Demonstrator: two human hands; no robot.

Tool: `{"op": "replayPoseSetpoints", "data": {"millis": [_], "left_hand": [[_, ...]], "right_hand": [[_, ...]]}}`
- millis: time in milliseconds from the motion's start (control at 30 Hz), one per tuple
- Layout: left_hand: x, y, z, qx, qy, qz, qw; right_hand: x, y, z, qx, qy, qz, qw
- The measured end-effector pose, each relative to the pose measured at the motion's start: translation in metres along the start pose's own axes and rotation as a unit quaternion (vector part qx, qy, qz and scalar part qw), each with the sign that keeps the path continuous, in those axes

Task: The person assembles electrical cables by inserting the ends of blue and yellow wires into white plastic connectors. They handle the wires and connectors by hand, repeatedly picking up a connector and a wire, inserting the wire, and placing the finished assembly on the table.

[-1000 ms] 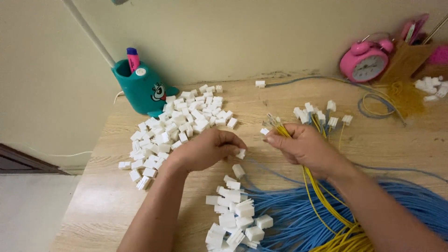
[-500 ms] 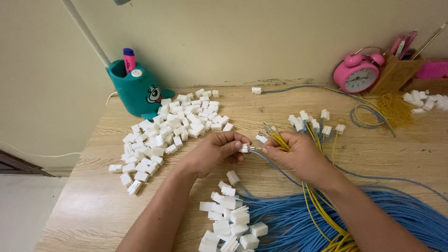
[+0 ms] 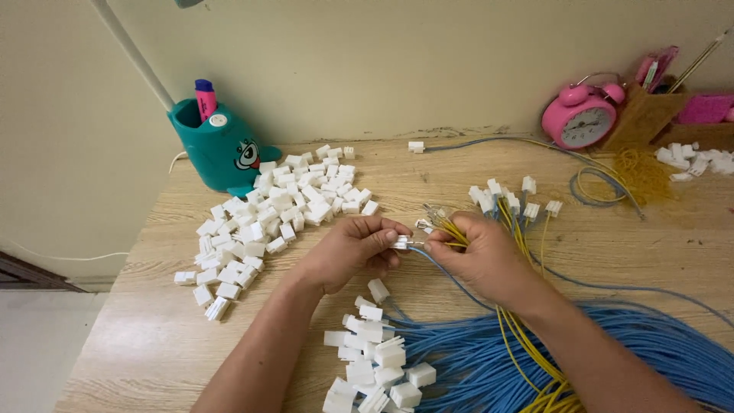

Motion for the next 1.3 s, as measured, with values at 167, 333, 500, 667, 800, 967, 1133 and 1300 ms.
{"op": "replayPoseSetpoints", "data": {"millis": [167, 333, 500, 667, 800, 967, 1133, 1300], "left_hand": [[0.005, -0.002, -0.005, 0.034, -0.007, -0.018, 0.999], [-0.001, -0.009, -0.010, 0.064, -0.021, 0.000, 0.998], [0.000, -0.011, -0.008, 0.075, -0.010, 0.024, 0.997], [-0.002, -0.011, -0.008, 0.055, -0.005, 0.063, 0.997], [0.008, -0.014, 0.002, 0.043, 0.009, 0.080, 0.996], [-0.006, -0.016, -0.006, 0.054, 0.004, 0.086, 0.995], [-0.013, -0.017, -0.011, 0.069, -0.003, 0.095, 0.993], [-0.006, -0.019, -0.011, 0.068, -0.015, 0.094, 0.993]], "right_hand": [[-0.005, 0.001, -0.001, 0.006, 0.003, 0.029, 1.000], [-0.014, 0.001, 0.001, 0.014, -0.034, 0.028, 0.999], [-0.003, -0.010, 0.005, -0.030, -0.100, -0.148, 0.984], [0.010, -0.010, 0.001, -0.032, -0.133, -0.185, 0.973], [0.000, -0.007, 0.003, -0.010, -0.145, -0.162, 0.976], [-0.006, -0.006, 0.011, 0.011, -0.134, -0.146, 0.980], [-0.005, -0.007, 0.011, 0.006, -0.114, -0.124, 0.986], [-0.012, -0.009, 0.009, -0.007, -0.088, -0.099, 0.991]]}}
Point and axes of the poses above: each hand's wrist, its own z-axis away from the middle knuckle, its own y-axis out of the back of the hand, x = y × z, the point moved 6 cm from there along -z, towards the middle knuckle, and after that the axes turned 11 degrees about -z, right-handed, at the moved point
